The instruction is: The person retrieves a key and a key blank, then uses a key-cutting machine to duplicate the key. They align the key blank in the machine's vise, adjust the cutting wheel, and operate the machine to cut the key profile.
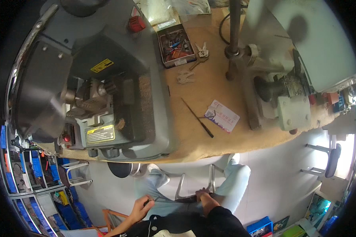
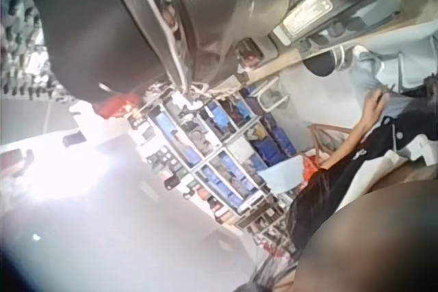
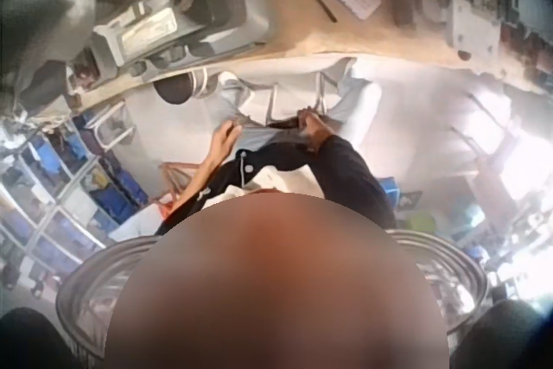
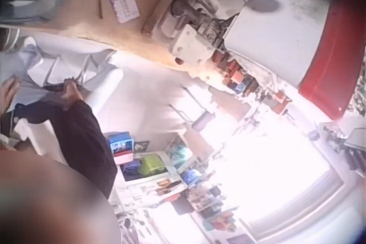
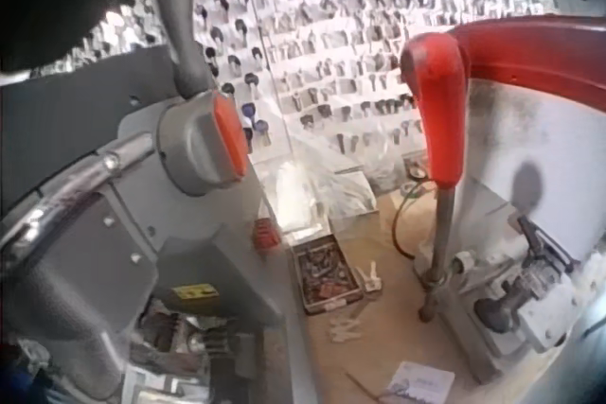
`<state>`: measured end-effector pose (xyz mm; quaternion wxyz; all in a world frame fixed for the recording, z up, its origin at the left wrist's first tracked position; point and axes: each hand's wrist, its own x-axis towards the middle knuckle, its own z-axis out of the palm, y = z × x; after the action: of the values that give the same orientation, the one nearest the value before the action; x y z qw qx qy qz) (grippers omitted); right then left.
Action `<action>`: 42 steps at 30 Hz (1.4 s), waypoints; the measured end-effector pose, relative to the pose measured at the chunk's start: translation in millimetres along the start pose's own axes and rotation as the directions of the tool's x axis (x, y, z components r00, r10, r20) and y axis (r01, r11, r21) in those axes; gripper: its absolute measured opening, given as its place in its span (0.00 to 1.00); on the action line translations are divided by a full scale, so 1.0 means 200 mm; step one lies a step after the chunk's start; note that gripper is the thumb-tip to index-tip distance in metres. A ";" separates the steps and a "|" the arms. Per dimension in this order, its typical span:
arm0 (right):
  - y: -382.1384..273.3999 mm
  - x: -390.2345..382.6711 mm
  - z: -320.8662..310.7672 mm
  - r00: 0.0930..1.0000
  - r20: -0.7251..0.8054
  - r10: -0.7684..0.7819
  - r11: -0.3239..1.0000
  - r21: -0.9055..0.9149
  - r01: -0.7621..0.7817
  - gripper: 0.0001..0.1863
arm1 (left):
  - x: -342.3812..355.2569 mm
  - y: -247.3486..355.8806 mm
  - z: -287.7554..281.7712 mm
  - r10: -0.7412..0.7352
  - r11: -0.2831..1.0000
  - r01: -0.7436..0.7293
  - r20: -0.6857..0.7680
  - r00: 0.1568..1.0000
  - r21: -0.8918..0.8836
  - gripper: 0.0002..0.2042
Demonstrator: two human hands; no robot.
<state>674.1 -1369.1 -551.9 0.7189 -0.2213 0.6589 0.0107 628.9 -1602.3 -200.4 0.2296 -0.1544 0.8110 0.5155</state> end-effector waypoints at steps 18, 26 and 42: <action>-0.48 -0.12 -0.85 0.848 -0.470 -0.244 0.955 0.034 0.294 0.25 | 0.16 -0.13 -0.37 0.274 0.950 -0.286 -0.108 0.956 -0.123 0.07; -0.62 -0.82 -0.85 0.367 -0.908 -0.203 0.449 0.247 0.859 0.14 | 0.23 -0.08 -0.38 0.373 0.792 -0.392 -0.137 0.918 -0.469 0.08; -0.83 -2.01 -0.99 -0.563 -0.820 0.102 0.342 -0.503 0.794 0.11 | 0.17 0.31 -0.54 0.542 0.641 -0.536 -0.170 0.823 -0.549 0.11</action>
<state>484.8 -1473.7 -126.0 -0.1583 -0.1892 0.6603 -0.7093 547.5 -1675.6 -131.2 0.0121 0.0348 0.6241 0.7805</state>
